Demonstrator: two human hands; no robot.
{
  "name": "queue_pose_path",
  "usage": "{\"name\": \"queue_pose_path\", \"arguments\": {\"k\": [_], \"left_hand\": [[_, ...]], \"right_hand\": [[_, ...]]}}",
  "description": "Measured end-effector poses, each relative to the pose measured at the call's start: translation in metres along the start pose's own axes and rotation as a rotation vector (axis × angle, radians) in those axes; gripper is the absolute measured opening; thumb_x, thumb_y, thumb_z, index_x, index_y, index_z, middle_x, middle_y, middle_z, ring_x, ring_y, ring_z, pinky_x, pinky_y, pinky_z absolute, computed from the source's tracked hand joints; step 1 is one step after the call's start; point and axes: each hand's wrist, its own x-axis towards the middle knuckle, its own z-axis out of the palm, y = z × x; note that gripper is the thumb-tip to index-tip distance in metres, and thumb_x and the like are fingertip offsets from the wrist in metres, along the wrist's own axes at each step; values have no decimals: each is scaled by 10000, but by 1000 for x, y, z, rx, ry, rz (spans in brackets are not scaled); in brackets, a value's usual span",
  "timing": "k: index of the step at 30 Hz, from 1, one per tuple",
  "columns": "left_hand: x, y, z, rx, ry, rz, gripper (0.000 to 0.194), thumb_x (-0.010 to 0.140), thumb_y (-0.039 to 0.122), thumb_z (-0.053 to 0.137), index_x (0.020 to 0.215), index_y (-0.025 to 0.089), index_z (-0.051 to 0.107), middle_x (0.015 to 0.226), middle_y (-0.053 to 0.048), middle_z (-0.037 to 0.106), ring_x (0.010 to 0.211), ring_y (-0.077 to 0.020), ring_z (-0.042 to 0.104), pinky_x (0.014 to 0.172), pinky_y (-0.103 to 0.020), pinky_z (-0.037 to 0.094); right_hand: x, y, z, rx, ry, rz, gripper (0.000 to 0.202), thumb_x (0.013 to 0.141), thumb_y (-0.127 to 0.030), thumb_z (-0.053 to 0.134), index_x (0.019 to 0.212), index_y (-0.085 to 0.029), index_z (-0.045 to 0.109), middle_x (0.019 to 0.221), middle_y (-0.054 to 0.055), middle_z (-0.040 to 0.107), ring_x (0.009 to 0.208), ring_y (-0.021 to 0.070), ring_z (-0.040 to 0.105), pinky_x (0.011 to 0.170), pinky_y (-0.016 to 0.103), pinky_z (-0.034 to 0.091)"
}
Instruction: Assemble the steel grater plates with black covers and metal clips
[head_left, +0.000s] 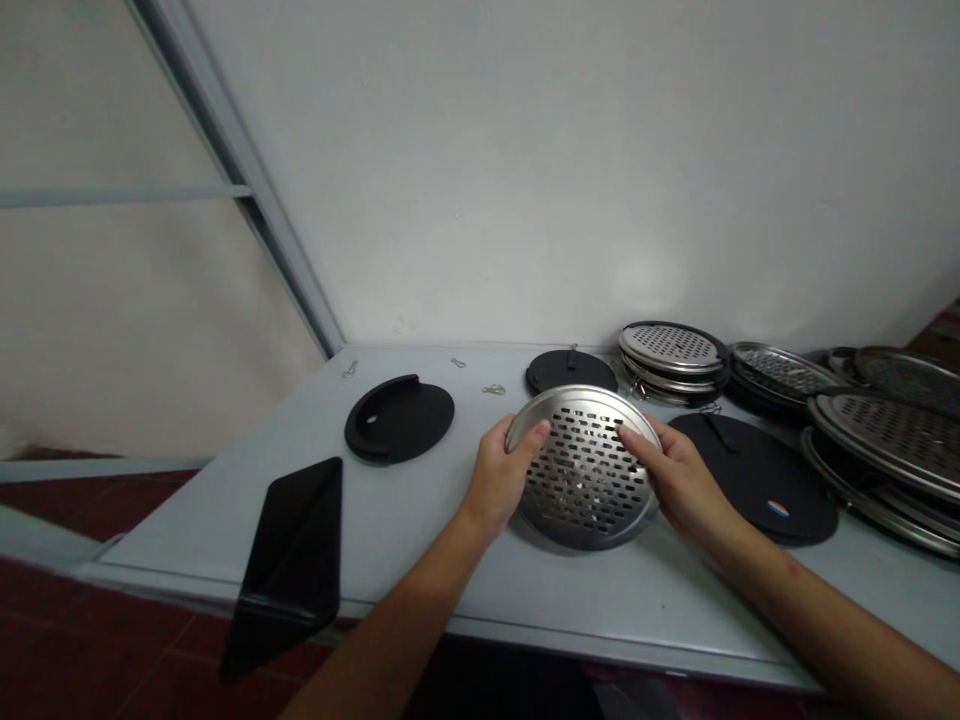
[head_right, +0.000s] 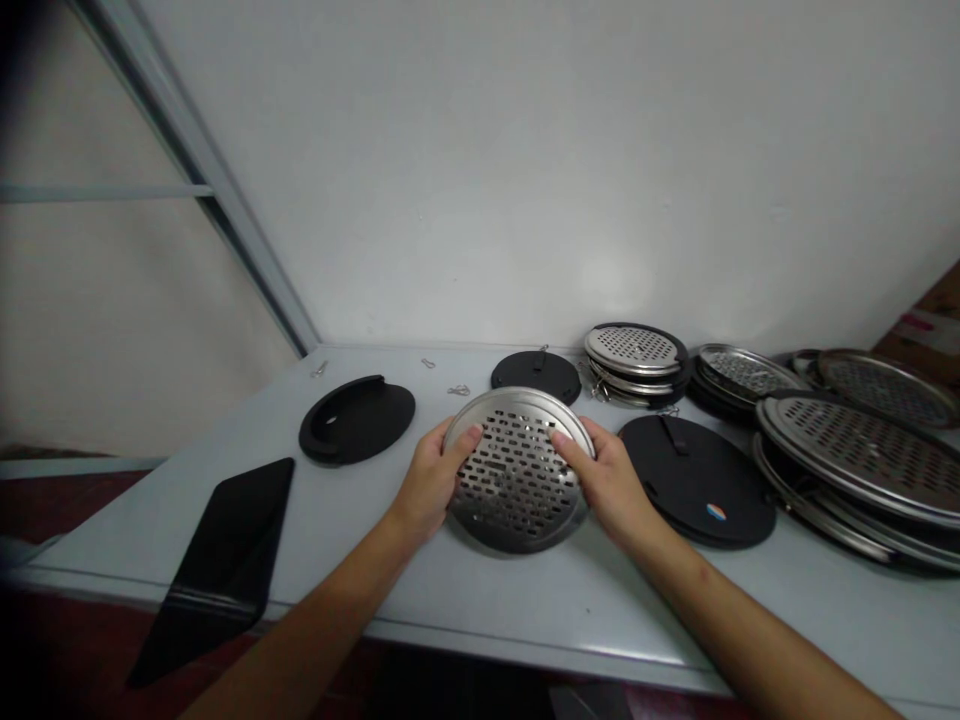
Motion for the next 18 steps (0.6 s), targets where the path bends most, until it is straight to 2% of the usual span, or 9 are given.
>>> {"name": "queue_pose_path", "arguments": {"k": [3, 6, 8, 11, 14, 17, 18], "left_hand": [[-1, 17, -2, 72, -160, -16, 205, 668, 287, 595, 818, 153, 558, 741, -21, 591, 695, -136, 542, 651, -256, 420], [1, 36, 0, 264, -309, -9, 205, 686, 325, 564, 784, 145, 580, 727, -26, 583, 677, -135, 529, 632, -256, 409], [4, 42, 5, 438, -331, 25, 262, 716, 391, 509, 690, 141, 583, 659, -21, 562, 613, -126, 501, 572, -249, 389], [14, 43, 11, 632, -305, 71, 317, 742, 416, 460, 596, 150, 555, 597, -13, 540, 566, -119, 477, 506, -234, 354], [33, 49, 0, 849, -213, 58, 367, 772, 444, 419, 603, 151, 560, 617, -33, 576, 592, -130, 513, 525, -239, 373], [54, 67, -40, 1097, 45, 41, 352, 755, 447, 482, 787, 111, 579, 780, -113, 608, 759, -208, 550, 622, -309, 413], [58, 74, -59, 1227, 212, 47, 370, 739, 447, 516, 869, 104, 565, 875, -129, 597, 831, -229, 543, 661, -336, 425]], "right_hand": [[-2, -3, -3, -46, -48, 36, 437, 656, -440, 625, 981, -150, 586, 741, 39, 656, 628, 169, 591, 551, 261, 439], [-7, -6, -3, -109, -149, 54, 408, 657, -429, 631, 947, -145, 590, 746, 37, 649, 638, 161, 587, 544, 245, 436], [-9, -7, -2, -130, -190, 64, 396, 662, -429, 627, 933, -143, 583, 762, 41, 648, 647, 158, 588, 541, 239, 436], [-9, -7, 1, -96, -155, 94, 383, 670, -424, 622, 934, -156, 554, 805, 42, 648, 655, 150, 593, 543, 232, 440], [-4, -6, 2, -35, -108, 127, 376, 659, -413, 636, 920, -162, 533, 779, 28, 646, 633, 136, 591, 551, 229, 446], [0, -4, 0, -15, -87, 166, 332, 672, -397, 631, 875, -154, 533, 715, 12, 639, 587, 114, 577, 538, 217, 441], [2, -3, -2, -16, -76, 177, 311, 680, -390, 626, 858, -152, 532, 694, 8, 636, 575, 110, 574, 531, 213, 438]]}}
